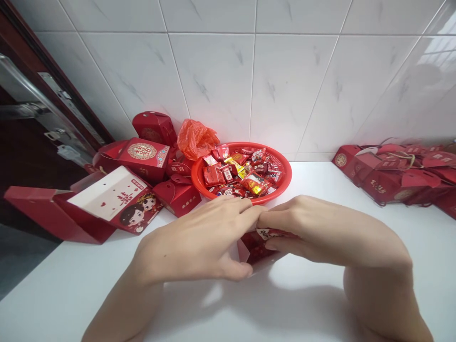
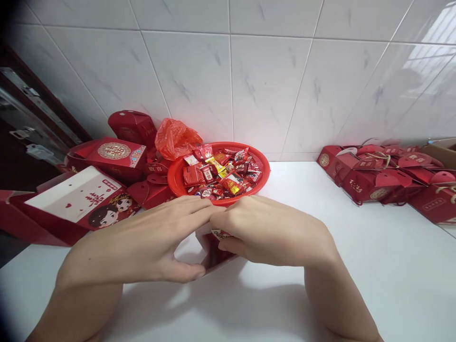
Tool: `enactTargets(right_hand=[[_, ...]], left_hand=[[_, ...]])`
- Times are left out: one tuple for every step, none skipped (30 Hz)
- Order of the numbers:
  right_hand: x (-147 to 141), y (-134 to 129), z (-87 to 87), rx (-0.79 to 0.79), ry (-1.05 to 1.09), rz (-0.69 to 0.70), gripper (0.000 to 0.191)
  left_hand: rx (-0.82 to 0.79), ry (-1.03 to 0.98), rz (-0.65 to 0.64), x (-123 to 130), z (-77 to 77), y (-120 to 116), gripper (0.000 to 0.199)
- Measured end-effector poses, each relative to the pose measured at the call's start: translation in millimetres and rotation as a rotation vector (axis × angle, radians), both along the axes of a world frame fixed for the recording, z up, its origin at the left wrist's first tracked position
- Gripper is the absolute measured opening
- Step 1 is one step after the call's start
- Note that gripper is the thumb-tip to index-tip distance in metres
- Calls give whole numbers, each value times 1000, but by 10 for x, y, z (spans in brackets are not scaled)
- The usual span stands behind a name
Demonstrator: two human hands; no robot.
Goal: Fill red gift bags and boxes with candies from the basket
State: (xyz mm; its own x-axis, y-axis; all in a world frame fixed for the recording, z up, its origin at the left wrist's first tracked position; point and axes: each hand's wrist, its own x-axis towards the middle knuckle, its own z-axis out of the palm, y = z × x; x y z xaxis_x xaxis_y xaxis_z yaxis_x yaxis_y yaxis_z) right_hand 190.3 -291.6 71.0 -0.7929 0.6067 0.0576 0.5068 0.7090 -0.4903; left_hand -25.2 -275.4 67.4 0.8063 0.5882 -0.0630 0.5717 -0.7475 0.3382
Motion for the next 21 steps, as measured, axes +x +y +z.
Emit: enactTargets(right_hand=[[-4,0,-5,4,-8,-2,20],[-12,-1,-11,11,-14,-4,20],[-27,-4,-17,19,-20,-7,20],[-46,-7,-26,27,-27,-12,20],[-69,-11,-37,37,-37,-16,19],[-95,-15,-51,44,-50,-18,19],[-120,-18,-66,50,-64,-17,18],[-141,-20,-82,55,-76,-15,17],[-156,-20,-95,59,-83,-9,15],[-163,-20,-105,63,-83,-5,14],[-162,-18,-110,64,-77,-1,14],[-153,-16,-108,63,-69,2,14],[-136,-15,-99,60,-60,4,14],[-114,-15,-83,55,-50,7,15],[-87,-16,-61,49,-38,9,16],[-57,-21,-35,46,-22,8,16],[-24,-28,-7,46,-2,3,17],[11,-38,21,55,17,-9,16],[47,-49,48,71,34,-29,16],[84,-60,73,93,43,-53,15],[120,-69,95,117,46,-81,15]], left_hand=[[-6,-1,1,-1,1,9,24],[-13,-6,1,-1,1,16,25],[-19,-12,-1,-2,1,22,26],[-25,-22,-5,-2,1,26,27],[-29,-34,-9,-2,-1,30,28],[-30,-47,-13,-3,-2,32,28],[-29,-58,-14,-5,-4,35,28],[-26,-65,-14,-8,-6,39,27],[-21,-66,-11,-11,-8,42,27],[-17,-64,-8,-15,-10,47,27],[-15,-58,-4,-19,-11,52,27],[-14,-54,-3,-23,-13,56,27],[-15,-50,-4,-26,-14,60,27],[-18,-49,-10,-28,-15,61,27],[-21,-47,-16,-30,-15,60,27],[-24,-44,-21,-30,-15,56,27],[-22,-41,-25,-30,-15,50,28],[-17,-39,-28,-30,-15,43,29],[-9,-38,-32,-32,-17,35,32],[1,-40,-39,-34,-21,30,36],[11,-44,-50,-39,-27,29,40]])
